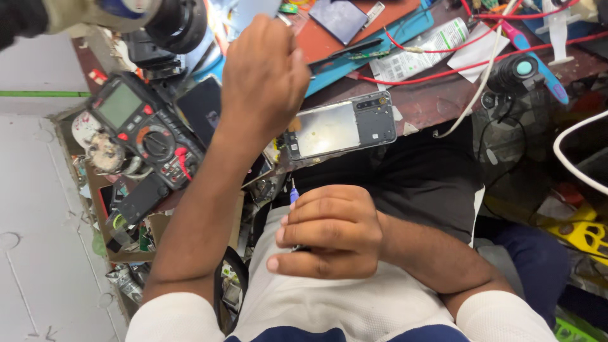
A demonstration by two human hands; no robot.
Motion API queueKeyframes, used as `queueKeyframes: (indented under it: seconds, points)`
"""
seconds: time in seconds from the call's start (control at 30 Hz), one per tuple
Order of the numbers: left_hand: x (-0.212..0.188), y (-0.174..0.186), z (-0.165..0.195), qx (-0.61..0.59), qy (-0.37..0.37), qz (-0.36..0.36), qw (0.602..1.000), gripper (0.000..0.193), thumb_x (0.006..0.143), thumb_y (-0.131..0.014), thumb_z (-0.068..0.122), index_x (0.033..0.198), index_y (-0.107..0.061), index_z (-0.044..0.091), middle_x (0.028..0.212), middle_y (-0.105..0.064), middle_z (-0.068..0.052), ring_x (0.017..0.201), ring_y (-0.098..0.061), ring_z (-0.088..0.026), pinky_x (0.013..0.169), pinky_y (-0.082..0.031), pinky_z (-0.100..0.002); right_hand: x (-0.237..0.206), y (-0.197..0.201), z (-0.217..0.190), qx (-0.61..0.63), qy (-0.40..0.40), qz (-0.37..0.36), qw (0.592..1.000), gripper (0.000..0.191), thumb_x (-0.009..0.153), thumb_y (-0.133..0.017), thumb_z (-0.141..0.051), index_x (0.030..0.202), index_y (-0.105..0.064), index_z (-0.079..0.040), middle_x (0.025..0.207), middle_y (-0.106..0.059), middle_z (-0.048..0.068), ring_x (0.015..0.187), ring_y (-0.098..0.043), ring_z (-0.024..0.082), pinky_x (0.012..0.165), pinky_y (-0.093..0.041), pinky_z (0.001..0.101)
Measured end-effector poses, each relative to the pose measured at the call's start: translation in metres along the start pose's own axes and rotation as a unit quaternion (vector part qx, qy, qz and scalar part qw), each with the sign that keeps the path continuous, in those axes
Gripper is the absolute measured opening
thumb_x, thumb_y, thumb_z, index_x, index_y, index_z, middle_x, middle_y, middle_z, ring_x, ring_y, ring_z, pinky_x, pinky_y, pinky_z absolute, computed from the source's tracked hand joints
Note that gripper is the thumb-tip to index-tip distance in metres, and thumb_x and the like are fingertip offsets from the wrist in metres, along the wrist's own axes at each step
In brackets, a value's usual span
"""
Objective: The person pries at the inside of a disassembled smartphone lying on the workbench using a blue pry tool, working around the camera area and removing small components by hand. They then lift the phone, reattach the back cover, power the phone on, and tap through the screen to test the camera.
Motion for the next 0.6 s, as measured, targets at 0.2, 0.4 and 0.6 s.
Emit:
queueKeyframes:
  seconds: [0.2,0.4,0.6]
  points:
    - [-0.048,0.019,0.022,-0.093,0.082,-0.070,0.990,0.013,0.106,-0.062,0.012,0.107,-0.054,0.003,0.100,-0.055,-0.015,0.093,-0.057,-0.037,0.083,-0.045,-0.048,-0.011,0.000,-0.004,0.022,-0.006,-0.003,1.000,0.026,0.098,-0.074,-0.005,0.123,-0.075,-0.013,0.119,-0.066,0.006,0.103,-0.070,0.019,0.092,-0.063,0.0344]
    - [-0.057,0.008,0.038,-0.177,0.105,-0.113,0.972,0.009,0.100,-0.070,0.012,0.101,-0.062,0.007,0.091,-0.056,-0.010,0.087,-0.060,-0.030,0.079,-0.048,-0.043,0.006,0.004,0.004,0.034,-0.012,-0.028,0.999,0.024,0.096,-0.077,-0.010,0.120,-0.075,-0.014,0.116,-0.067,0.006,0.101,-0.071,0.020,0.089,-0.065,0.0362]
    - [-0.043,-0.020,0.047,-0.175,0.031,-0.063,0.982,0.011,0.096,-0.076,0.013,0.098,-0.067,0.008,0.092,-0.058,-0.008,0.090,-0.060,-0.029,0.081,-0.047,-0.042,-0.003,0.065,0.025,-0.072,-0.231,0.100,0.965,0.013,0.098,-0.079,-0.008,0.107,-0.069,-0.005,0.106,-0.065,0.008,0.091,-0.066,0.023,0.083,-0.057,0.0385]
Point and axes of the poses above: each hand's wrist, its own x-axis towards the middle knuckle, its own y-axis out of the back of the hand, z = x × y, the point moved 5 cm from there along x, towards the middle knuckle
